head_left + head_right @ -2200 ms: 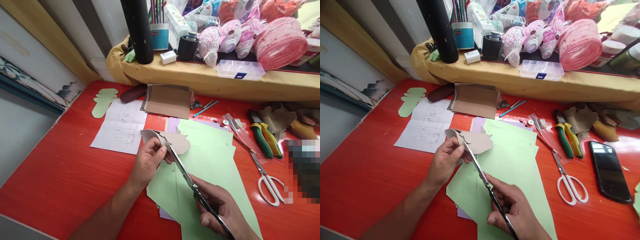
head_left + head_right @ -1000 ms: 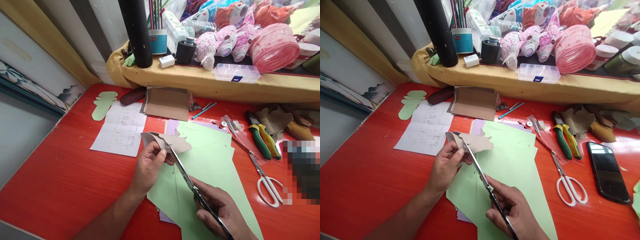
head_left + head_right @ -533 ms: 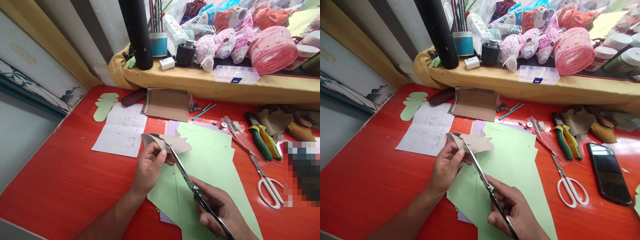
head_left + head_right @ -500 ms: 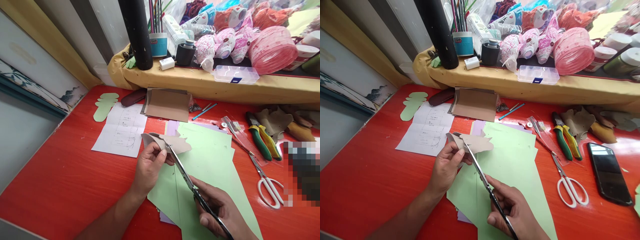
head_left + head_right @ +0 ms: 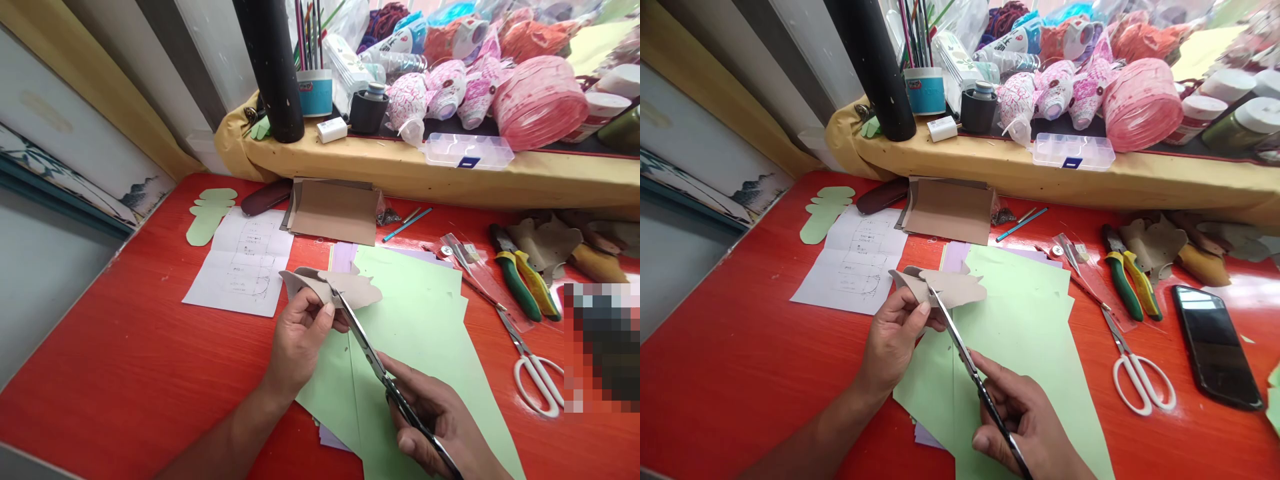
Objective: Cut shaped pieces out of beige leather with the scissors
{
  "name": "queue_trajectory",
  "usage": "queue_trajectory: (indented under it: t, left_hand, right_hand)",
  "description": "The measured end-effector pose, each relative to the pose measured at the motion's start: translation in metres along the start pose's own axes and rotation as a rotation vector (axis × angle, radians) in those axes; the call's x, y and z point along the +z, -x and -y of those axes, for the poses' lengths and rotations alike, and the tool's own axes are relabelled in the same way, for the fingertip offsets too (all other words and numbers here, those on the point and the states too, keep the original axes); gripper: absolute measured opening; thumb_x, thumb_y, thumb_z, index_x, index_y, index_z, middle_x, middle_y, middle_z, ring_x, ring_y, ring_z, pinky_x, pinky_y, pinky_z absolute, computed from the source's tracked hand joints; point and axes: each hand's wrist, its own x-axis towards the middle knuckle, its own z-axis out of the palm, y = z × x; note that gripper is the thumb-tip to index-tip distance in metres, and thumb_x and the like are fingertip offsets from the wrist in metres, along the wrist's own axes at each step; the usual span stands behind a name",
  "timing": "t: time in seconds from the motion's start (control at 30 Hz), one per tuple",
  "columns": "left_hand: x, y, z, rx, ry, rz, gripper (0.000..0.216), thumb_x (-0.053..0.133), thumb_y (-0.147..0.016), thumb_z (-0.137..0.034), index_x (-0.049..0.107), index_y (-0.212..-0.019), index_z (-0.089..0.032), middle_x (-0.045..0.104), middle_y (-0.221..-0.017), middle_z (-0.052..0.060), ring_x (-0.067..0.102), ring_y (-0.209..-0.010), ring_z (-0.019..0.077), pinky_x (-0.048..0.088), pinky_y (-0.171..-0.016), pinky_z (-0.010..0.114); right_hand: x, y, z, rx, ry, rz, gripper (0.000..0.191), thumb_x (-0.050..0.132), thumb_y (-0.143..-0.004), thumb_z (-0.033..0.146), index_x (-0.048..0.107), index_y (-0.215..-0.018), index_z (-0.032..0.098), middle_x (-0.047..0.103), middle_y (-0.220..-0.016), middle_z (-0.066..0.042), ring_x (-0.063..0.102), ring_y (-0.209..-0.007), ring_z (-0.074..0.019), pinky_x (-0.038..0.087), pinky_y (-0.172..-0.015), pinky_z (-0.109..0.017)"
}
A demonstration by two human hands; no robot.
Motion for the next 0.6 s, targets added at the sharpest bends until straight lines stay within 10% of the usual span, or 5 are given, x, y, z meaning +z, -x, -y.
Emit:
queue_trajectory:
  t: [0.6]
  left_hand:
    - [-0.010,-0.007,-0.010,-0.131,0.094,0.006,0.040,0.072,-0.098,-0.057,0.063,-0.082,-0.021,0.060,-0.069,-0.001,0.056,-0.059,0.0133,0.047,-0.057,0.026]
  right_hand:
    - [0.004,-0.001,0.022,0.047,0.170,-0.019,0.093,0.067,-0.089,0.084,0.067,-0.158,0.021,0.038,-0.063,0.003,0.035,-0.055,-0.0172,0.030,-0.054,-0.032]
